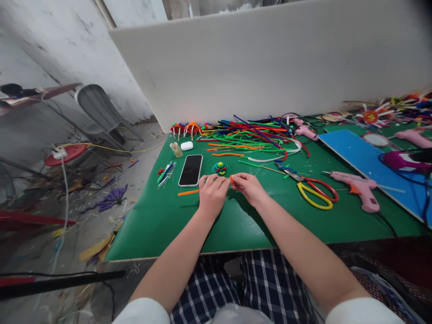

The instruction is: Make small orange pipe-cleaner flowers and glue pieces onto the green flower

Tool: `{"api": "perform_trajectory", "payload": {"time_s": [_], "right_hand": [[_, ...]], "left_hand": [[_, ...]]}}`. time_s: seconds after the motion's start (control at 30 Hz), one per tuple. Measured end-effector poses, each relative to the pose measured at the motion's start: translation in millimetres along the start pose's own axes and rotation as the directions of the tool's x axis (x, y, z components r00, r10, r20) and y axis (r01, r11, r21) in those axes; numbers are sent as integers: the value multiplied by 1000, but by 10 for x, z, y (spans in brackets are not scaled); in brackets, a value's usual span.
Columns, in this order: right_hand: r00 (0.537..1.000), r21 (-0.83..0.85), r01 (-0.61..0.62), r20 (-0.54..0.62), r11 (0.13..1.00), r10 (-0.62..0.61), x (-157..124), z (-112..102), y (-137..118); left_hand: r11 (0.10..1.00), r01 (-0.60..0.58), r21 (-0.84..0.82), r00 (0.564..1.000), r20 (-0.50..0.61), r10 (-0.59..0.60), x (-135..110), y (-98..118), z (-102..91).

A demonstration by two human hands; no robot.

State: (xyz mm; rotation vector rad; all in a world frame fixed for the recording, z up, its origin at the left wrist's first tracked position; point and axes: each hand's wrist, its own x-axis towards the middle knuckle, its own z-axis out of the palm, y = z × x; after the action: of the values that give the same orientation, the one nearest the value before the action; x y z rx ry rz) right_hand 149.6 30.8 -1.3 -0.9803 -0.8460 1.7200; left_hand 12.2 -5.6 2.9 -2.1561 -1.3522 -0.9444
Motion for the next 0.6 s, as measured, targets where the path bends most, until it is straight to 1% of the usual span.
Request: {"api": "perform_trajectory", "payload": {"time_s": [0.13, 0.23, 0.3, 0.37, 0.43, 0.47, 0.53, 0.6], "right_hand": [[999, -26, 35, 4, 999, -35, 10, 9, 41], [997, -64, 78, 9, 995, -78, 19, 20, 55], [994, -96, 112, 17, 989, -111, 20, 26, 48], [989, -132, 146, 38, 981, -142, 11, 30, 25], [983, -169, 180, 71, 969, -170, -7, 31, -11], [980, -185, 194, 87, 963, -181, -18, 31, -31], [971, -221, 231, 118, 948, -209, -42, 27, -71], [959, -255, 272, 148, 928, -241, -63, 18, -106]], "left_hand": [[993, 81, -84, 995, 60, -76, 12, 13, -3], [972, 165, -164, 982, 119, -147, 34, 6, 2], [943, 241, -228, 964, 170, -206, 61, -8, 1], [893, 327, -308, 934, 246, -258, 94, -34, -9], [806, 431, -405, 889, 340, -305, 129, -71, -31], [738, 494, -459, 857, 400, -325, 147, -92, -46], [555, 627, -546, 770, 541, -338, 185, -132, -83], [372, 726, -579, 684, 665, -300, 233, -161, -126]]}}
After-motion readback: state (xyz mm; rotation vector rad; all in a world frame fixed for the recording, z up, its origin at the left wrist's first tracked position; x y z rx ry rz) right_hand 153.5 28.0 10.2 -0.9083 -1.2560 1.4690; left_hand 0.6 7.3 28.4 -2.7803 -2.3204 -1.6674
